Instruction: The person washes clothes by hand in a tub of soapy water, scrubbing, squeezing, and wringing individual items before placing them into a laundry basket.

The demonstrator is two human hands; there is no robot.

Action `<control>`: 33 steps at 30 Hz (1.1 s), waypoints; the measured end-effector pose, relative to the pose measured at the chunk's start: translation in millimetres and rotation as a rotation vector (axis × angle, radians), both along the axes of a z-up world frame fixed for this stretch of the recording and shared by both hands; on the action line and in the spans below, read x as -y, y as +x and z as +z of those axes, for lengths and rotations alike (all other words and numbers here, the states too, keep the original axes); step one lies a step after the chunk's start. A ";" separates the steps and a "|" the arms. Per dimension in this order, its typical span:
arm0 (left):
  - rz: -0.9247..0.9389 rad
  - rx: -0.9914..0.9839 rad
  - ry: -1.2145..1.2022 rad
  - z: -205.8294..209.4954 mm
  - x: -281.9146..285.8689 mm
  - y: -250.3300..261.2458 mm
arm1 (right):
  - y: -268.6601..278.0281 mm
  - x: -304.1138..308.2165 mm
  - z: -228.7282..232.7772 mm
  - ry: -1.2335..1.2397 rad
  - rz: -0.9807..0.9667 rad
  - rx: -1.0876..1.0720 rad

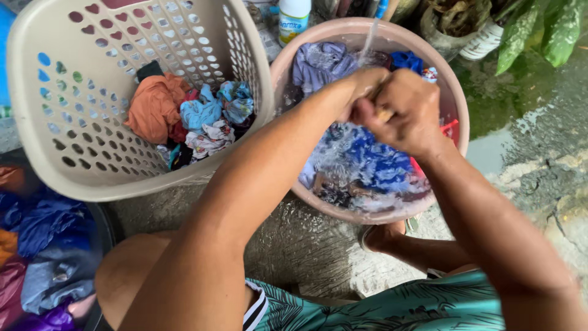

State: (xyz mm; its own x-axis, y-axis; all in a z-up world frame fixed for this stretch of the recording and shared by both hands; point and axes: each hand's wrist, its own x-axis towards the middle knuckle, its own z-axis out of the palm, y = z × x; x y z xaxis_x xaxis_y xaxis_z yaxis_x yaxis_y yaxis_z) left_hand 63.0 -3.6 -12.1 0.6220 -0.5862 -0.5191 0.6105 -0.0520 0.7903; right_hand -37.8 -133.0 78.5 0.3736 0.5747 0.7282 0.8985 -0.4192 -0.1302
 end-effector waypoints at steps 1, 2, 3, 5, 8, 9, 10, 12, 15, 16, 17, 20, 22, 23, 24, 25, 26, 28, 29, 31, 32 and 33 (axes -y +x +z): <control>0.056 0.076 0.065 12.1 -5.9 -0.5 | 1.4 -1.0 -3.0 0.061 -0.043 -0.078; 0.147 0.147 0.005 21.9 -14.1 -2.3 | 1.0 -2.4 -5.6 0.120 -0.086 -0.158; 0.236 0.209 -0.052 26.8 -24.2 -7.4 | -1.9 -5.3 -9.5 0.178 -0.130 -0.249; 0.362 0.367 -0.134 33.7 -50.9 -13.9 | -4.3 -12.2 -12.6 0.232 -0.066 -0.368; 0.522 0.666 0.033 48.0 -115.2 -19.9 | -1.8 -36.0 -18.6 0.424 0.151 -0.778; 0.610 0.762 0.270 56.1 -145.1 -24.8 | 1.2 -48.7 -21.4 0.504 0.257 -0.959; 0.583 0.837 0.444 65.9 -172.2 -31.1 | 3.2 -59.9 -23.7 0.456 0.249 -0.962; 0.564 0.926 0.789 84.9 -224.8 -55.1 | 5.3 -86.6 -30.1 0.359 0.246 -0.972; 0.636 1.192 1.246 104.4 -263.1 -94.4 | 8.6 -127.5 -34.7 0.341 0.317 -0.980; 0.710 1.422 1.375 107.4 -265.0 -103.7 | 10.2 -137.6 -33.9 0.338 0.305 -1.014; 0.718 1.482 1.382 108.5 -261.6 -109.0 | 11.5 -144.5 -33.5 0.334 0.285 -1.047; 0.611 1.308 1.170 102.8 -231.9 -112.8 | 22.4 -147.9 -38.0 0.350 0.289 -1.071; 0.550 1.323 1.072 93.6 -202.3 -107.3 | 36.6 -133.8 -51.8 0.385 0.265 -1.074; 0.515 1.329 1.016 86.4 -183.2 -103.0 | 46.0 -120.7 -63.4 0.411 0.229 -1.082; 0.563 1.364 0.935 77.5 -163.1 -99.0 | 55.2 -105.1 -79.7 0.438 0.194 -1.089; 0.610 1.402 0.854 68.1 -144.0 -94.5 | 62.6 -87.9 -101.3 0.400 0.150 -1.114; 0.656 1.436 0.771 57.3 -124.5 -90.5 | 69.1 -68.0 -128.2 0.363 0.107 -1.139; 0.690 1.454 0.695 30.5 -87.3 -86.8 | 92.9 -29.1 -193.6 -0.045 -0.076 -1.049; 0.686 1.383 0.656 15.4 -69.4 -86.3 | 104.6 -16.1 -234.4 -0.411 -0.212 -0.914; 0.713 1.256 0.622 -18.6 -43.3 -92.2 | 109.9 2.1 -314.3 -0.588 -0.217 -0.907; 0.743 1.202 0.625 -36.6 -35.4 -96.9 | 103.6 1.0 -341.2 -0.510 -0.160 -0.956; 0.692 1.040 0.611 -54.8 -32.9 -100.7 | 96.8 -6.0 -363.9 -0.392 -0.086 -1.008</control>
